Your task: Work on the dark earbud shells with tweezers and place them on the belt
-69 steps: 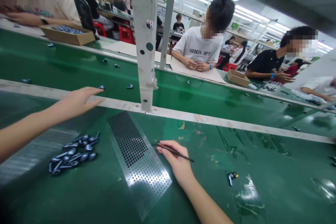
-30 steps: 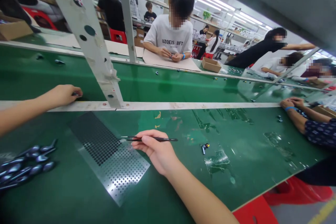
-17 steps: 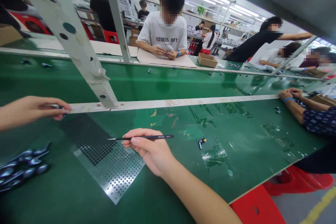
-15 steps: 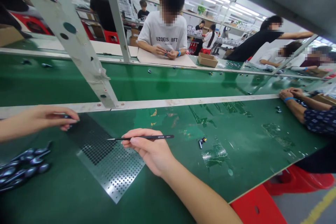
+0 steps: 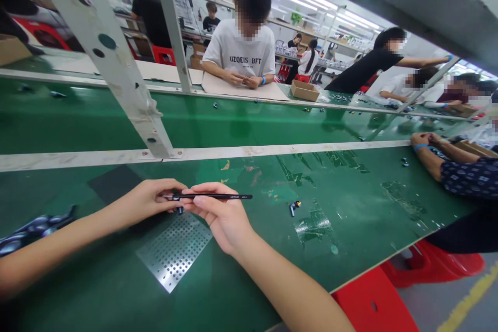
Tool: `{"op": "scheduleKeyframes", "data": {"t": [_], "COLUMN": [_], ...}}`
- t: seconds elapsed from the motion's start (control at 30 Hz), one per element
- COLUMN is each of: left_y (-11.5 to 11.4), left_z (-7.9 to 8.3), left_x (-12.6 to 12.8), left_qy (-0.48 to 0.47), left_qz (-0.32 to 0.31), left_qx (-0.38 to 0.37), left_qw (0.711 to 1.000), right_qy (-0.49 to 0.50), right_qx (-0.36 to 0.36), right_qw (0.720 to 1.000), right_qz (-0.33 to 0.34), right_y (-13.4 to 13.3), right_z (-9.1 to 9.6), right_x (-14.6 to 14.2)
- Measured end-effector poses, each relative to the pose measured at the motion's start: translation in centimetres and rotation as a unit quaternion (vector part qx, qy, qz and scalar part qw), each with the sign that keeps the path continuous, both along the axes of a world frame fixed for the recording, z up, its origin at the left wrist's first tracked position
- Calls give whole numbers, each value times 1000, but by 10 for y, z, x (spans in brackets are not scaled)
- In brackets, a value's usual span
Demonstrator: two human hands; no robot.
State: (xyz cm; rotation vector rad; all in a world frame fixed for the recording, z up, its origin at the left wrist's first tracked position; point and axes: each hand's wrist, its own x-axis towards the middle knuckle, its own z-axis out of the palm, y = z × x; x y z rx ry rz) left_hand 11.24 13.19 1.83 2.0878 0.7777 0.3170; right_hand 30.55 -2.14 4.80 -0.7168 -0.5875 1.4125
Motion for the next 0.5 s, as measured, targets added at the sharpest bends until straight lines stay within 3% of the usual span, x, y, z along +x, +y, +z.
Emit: {"op": "scheduleKeyframes", "data": {"t": [0.23,0.5], "left_y": [-8,-54], "left_z": [4,29], "left_x": [-20,-37], "left_qy": [-43,-118], "left_qz": [80,180], "left_qx": [-6,-30], "left_qw": [996,976], "right_qy": [14,28], "right_qx": [-15,-27], "right_qw": [1000,999], "right_qz": [-6,-5], "right_y": [2,5], "right_z": [-1,-14], "right_x": [1,0]}}
